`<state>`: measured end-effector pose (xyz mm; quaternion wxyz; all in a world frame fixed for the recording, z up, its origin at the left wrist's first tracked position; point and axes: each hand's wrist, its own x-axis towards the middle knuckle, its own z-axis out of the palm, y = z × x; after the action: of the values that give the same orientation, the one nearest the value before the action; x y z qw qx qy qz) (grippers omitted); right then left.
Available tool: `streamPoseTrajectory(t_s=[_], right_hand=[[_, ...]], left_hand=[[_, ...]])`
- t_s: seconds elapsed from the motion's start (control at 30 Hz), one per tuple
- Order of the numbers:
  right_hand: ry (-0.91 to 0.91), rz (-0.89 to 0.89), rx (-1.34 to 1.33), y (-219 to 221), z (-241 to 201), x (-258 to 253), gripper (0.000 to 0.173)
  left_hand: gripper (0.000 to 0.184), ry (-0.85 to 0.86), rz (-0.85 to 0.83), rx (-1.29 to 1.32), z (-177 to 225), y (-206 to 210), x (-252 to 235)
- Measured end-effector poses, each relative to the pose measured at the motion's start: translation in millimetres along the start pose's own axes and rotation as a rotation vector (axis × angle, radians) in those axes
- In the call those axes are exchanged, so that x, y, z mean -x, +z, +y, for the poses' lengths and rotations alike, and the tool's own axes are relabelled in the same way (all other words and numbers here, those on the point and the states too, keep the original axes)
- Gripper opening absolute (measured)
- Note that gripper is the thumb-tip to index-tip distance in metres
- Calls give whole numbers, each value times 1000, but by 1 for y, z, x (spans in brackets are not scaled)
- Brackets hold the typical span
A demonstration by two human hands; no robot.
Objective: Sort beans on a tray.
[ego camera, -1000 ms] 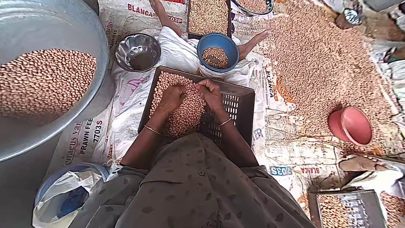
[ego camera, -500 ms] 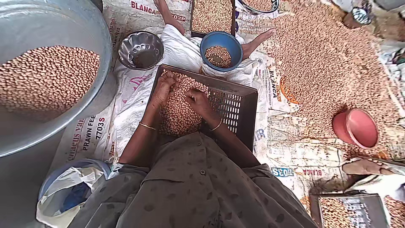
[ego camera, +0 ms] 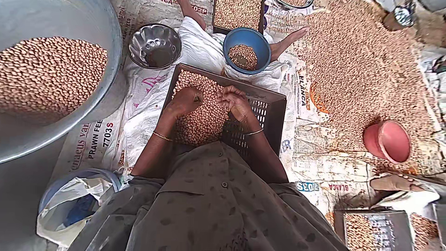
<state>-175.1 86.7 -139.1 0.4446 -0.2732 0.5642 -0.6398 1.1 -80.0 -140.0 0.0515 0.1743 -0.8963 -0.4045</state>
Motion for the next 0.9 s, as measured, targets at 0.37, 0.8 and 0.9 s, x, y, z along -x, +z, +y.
streamPoseTrajectory(t_s=[0.37,0.8,0.9], right_hand=[[1,-385,800,23,4,41,18],[-197,-263,1025,36,29,61,18],[-239,-268,1128,31,39,56,18]], left_hand=[[13,98,36,-26,-8,4,-6],[16,70,-43,-286,5,12,-3],[19,43,-75,-315,8,12,-4]])
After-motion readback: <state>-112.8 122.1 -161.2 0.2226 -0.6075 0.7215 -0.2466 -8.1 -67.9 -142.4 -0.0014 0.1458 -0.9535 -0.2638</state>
